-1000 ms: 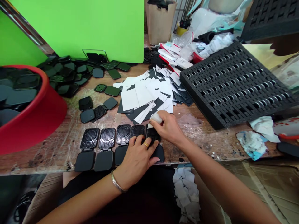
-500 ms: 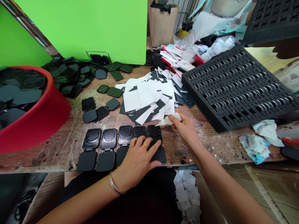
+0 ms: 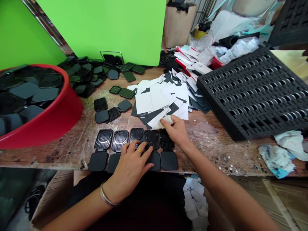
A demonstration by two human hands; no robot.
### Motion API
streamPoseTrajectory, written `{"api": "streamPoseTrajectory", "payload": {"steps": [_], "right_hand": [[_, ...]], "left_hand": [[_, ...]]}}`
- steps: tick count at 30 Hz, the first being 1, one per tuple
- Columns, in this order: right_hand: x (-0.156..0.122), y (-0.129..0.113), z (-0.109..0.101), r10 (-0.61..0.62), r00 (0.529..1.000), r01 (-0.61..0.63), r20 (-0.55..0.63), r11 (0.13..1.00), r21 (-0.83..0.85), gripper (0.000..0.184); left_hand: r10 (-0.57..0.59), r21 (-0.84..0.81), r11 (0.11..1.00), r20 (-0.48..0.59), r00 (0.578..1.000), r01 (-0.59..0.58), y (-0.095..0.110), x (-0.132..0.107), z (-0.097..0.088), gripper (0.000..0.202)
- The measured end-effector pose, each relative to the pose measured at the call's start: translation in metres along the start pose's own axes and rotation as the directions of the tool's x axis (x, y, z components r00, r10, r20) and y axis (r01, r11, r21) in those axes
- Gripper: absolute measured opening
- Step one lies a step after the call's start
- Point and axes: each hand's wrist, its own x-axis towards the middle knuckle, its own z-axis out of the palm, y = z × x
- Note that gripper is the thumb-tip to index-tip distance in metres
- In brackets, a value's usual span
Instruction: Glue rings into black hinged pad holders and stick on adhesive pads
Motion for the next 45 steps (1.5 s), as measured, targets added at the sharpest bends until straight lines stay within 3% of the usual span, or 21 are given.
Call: {"api": "streamPoseTrajectory", "payload": {"steps": [4,10,13,17,24,28,31,34,38,41,45], "right_hand": [[-0.001,-0.005,0.0,-0.121,0.993,0.121,0.014,0.966,-0.23,0.032],[-0.017,-0.019,-0.015,-0.29,0.954,0.29,0.081,0.815,-0.502,0.032],[-0.027,-0.023,-0.019,-0.279,0.949,0.314,0.145,0.798,-0.514,0.033],[-0.034,-0.025,-0.007,-0.246,0.949,0.312,0.199,0.832,-0.459,0.034],[-0.013,-0.026,0.019,-0.345,0.926,0.377,0.153,0.819,-0.433,0.026],[-0.002,-0.021,0.011,-0.331,0.94,0.327,0.081,0.809,-0.489,0.03],[-0.001,-0.013,-0.003,-0.209,0.978,0.195,0.016,0.879,-0.435,0.034],[-0.003,-0.005,-0.012,0.011,0.999,-0.018,-0.039,0.984,-0.177,0.035],[-0.004,-0.005,-0.003,0.222,0.975,-0.217,-0.011,0.962,0.168,0.039],[-0.004,-0.011,0.015,0.195,0.98,-0.199,0.043,0.961,0.189,0.039],[0.0,-0.019,0.038,0.077,0.995,-0.081,0.062,0.994,0.076,0.038]], "left_hand": [[0.006,0.008,1.0,0.003,1.0,-0.006,0.001,0.001,0.0,0.044],[0.006,0.025,1.0,-0.034,0.999,-0.005,0.001,-0.002,0.002,0.045],[0.014,0.027,1.0,-0.044,0.999,-0.012,0.0,-0.002,0.004,0.044],[0.019,0.029,0.999,-0.044,0.999,-0.018,-0.001,-0.001,0.005,0.046],[0.025,0.037,0.999,-0.036,0.999,-0.023,-0.001,-0.003,0.006,0.046],[0.028,0.033,0.999,-0.038,0.999,-0.026,-0.002,-0.002,0.005,0.045],[0.022,0.016,1.0,-0.024,0.999,-0.022,-0.001,-0.001,0.004,0.045],[0.024,-0.012,1.0,-0.016,1.0,-0.024,-0.002,-0.002,0.003,0.046],[0.004,-0.052,0.999,-0.06,0.998,-0.007,-0.011,-0.01,-0.002,0.047],[-0.07,-0.048,0.997,-0.089,0.994,0.066,-0.024,-0.02,-0.006,0.042],[-0.117,-0.036,0.993,-0.071,0.991,0.115,-0.035,-0.031,-0.006,0.038]]}}
